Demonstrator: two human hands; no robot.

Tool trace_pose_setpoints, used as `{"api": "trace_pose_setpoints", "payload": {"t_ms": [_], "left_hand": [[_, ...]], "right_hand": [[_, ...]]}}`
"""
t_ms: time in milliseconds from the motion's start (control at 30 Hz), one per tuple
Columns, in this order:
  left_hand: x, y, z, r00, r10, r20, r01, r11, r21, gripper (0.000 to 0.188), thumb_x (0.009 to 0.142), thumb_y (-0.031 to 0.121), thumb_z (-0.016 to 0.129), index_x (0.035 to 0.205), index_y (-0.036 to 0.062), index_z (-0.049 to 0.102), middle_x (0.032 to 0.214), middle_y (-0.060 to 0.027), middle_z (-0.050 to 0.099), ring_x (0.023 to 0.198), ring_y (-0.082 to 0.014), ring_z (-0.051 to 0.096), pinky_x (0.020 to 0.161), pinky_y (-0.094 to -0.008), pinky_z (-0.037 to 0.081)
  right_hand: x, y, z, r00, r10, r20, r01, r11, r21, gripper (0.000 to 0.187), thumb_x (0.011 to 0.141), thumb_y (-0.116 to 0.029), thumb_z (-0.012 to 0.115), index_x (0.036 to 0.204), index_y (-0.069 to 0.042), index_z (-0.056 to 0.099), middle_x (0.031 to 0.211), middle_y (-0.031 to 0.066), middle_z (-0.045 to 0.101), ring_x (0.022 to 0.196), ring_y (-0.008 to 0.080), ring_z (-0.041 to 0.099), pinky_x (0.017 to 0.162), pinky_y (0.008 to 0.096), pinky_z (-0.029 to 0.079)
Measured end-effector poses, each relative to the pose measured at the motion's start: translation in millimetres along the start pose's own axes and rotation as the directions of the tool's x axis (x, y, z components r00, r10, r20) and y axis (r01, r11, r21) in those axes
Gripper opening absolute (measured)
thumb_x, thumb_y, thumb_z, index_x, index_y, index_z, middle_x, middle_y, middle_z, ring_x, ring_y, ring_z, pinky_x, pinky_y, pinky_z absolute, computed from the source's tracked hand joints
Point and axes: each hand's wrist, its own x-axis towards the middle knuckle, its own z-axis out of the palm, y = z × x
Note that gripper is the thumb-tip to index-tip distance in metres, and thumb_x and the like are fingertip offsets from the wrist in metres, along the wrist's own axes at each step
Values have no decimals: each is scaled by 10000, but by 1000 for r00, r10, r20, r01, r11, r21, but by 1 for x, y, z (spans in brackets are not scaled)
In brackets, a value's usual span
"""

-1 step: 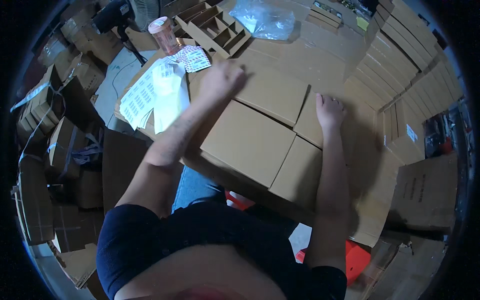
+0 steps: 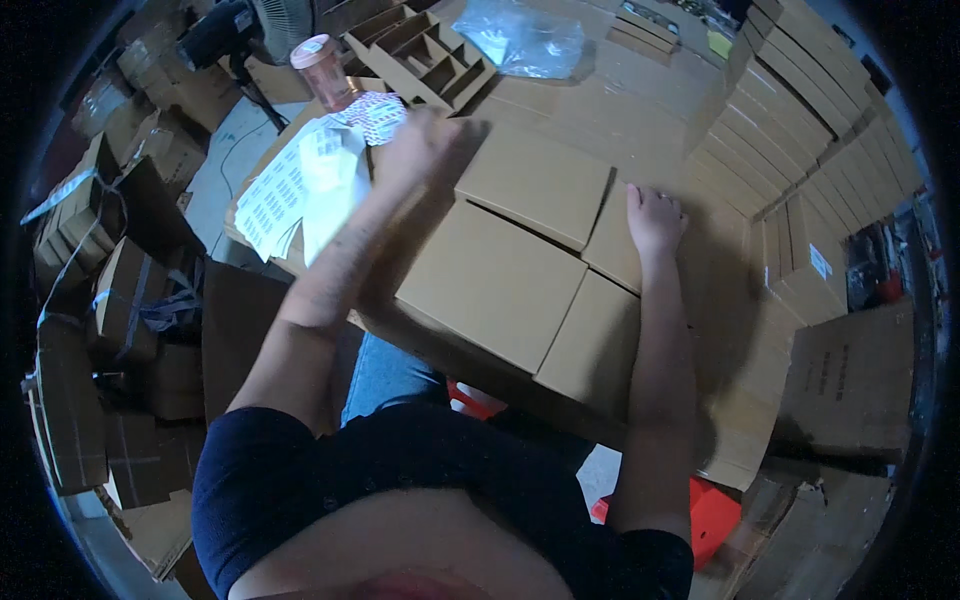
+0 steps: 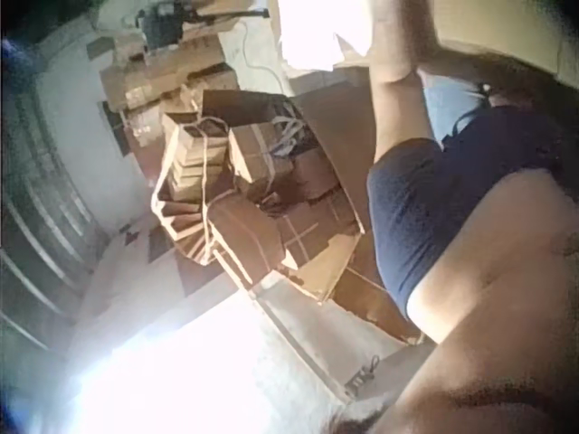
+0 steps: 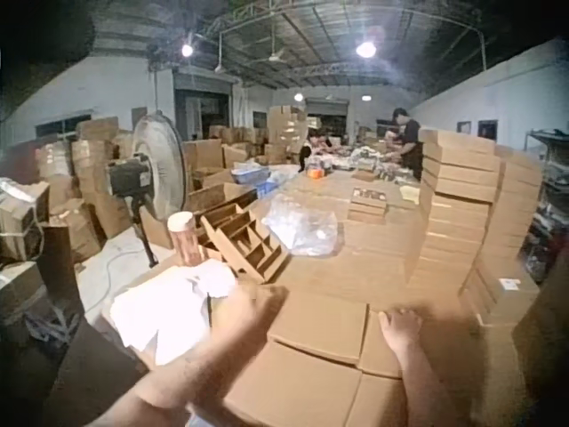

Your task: Applying labels and stickers to cardboard boxes for shipping or organization.

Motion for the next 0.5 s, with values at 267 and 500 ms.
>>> {"api": "trace_pose_setpoints", "payload": {"t_ms": [267, 500], "left_hand": [[37, -208, 13, 940, -115, 320, -11, 931, 366, 694, 728, 350, 753, 1271, -3, 506, 1230, -236, 573, 1184, -393, 524, 997, -450, 435], [26, -175, 10, 907, -263, 329, 131, 919, 373, 752, 748, 364, 761, 1346, 44, 435, 1271, -213, 545, 1122, -384, 569, 937, -437, 482]], "right_hand": [[-5, -15, -1, 987, -81, -141, 87, 995, 37, 453, 948, -471, 415, 996, -114, 691, 1098, 136, 654, 1085, 334, 574, 929, 554, 390], [-4, -3, 6, 977, -90, -193, 99, 994, 41, 470, 956, -496, 403, 1018, -113, 667, 1060, 148, 645, 1044, 349, 586, 892, 547, 414]]}}
